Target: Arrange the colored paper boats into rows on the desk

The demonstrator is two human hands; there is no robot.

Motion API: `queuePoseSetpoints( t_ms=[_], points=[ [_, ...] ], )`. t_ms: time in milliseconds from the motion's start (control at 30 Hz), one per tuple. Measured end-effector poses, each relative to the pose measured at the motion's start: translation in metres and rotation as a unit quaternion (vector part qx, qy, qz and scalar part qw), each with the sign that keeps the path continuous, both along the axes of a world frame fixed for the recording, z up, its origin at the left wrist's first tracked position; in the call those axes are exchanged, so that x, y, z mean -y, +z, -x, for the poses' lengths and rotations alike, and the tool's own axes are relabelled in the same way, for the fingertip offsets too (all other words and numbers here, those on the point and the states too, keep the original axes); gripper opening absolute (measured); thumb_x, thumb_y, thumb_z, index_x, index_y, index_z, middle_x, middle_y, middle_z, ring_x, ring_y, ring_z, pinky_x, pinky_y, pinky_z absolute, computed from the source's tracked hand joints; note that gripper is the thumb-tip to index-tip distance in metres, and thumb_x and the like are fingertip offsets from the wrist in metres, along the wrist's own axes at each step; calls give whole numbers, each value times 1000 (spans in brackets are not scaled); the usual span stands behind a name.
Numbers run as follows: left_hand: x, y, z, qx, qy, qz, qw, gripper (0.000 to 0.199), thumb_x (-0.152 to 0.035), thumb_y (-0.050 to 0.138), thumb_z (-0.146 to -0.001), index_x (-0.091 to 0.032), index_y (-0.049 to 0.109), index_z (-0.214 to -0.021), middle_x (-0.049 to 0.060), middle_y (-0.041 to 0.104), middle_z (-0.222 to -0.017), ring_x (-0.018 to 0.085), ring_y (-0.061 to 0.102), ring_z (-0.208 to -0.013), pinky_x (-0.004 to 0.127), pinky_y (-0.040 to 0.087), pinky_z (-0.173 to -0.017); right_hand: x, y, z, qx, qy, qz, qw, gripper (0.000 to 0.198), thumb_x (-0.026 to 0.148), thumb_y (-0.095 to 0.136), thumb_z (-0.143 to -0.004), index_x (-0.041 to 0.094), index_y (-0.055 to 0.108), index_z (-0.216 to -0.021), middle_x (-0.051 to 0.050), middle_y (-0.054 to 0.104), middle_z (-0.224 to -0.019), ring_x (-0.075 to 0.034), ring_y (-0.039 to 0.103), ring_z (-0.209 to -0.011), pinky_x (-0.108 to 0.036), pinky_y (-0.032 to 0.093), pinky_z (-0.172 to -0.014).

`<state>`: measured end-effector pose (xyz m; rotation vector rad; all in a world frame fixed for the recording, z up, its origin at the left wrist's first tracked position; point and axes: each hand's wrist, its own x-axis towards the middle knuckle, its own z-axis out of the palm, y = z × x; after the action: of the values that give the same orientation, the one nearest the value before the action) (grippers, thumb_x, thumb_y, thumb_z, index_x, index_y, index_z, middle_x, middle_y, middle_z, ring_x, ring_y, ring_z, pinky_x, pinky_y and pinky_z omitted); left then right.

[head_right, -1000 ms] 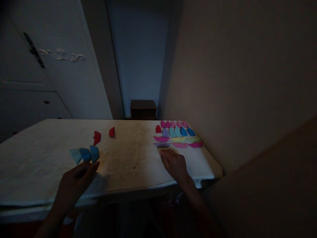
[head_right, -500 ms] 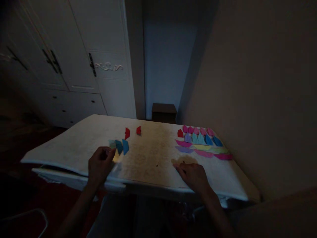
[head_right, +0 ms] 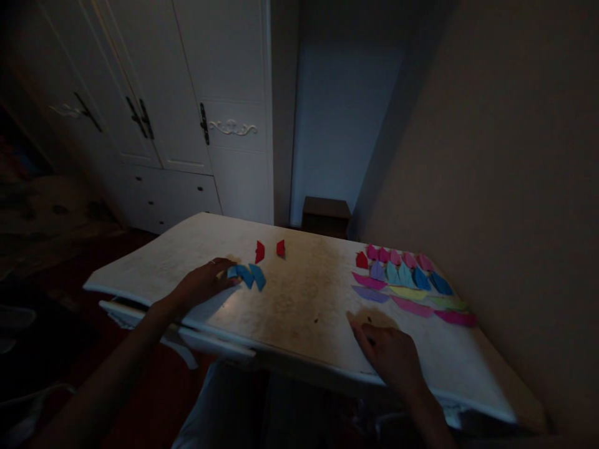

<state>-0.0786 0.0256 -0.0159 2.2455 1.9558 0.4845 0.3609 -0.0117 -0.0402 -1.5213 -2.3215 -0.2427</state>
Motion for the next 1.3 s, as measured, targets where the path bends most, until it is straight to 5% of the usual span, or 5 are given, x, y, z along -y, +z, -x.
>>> queuePoseSetpoints(
  t_ms=[133,300,567,1067,1300],
  points=[
    [5,0,13,31,-8,-7,999,49,-53,48,-88,-25,58,-127,9,58,-135,27,60,-114,39,46,-95,-2,-1,-1,-2,-14,8,1000,60,53,28,-98,30,76,-71,-2,73,-62,-19,70,-55,-27,46,-47],
    [11,3,26,43,5,-1,999,63,-47,50,-87,-24,41,-145,11,56,-139,28,59,-117,39,45,-97,-2,-3,-2,1,-20,11,1000,61,54,26,-98,30,77,-75,-2,75,-70,-20,71,-60,-28,49,-50],
    [13,13,23,-19,61,10,998,47,-42,48,-84,-19,61,-122,12,66,-125,29,65,-107,38,50,-89,0,-2,-1,-17,-20,2,1000,65,59,25,-97,28,76,-72,-5,75,-68,-22,71,-56,-29,47,-47],
    [19,15,17,-2,127,-68,990,45,-38,44,-88,-20,58,-127,8,71,-114,28,66,-101,38,48,-84,2,0,1,-2,-24,-9,1000,67,58,21,-98,28,76,-72,-4,73,-62,-22,70,-55,-28,45,-46],
    [24,41,-7,69,131,-112,983,35,-40,52,-86,-21,68,-111,5,75,-94,18,65,-65,29,49,-66,2,1,4,-4,-23,-13,1000,63,53,25,-100,27,74,-71,-2,72,-62,-19,69,-55,-25,40,-48]
  ],
)
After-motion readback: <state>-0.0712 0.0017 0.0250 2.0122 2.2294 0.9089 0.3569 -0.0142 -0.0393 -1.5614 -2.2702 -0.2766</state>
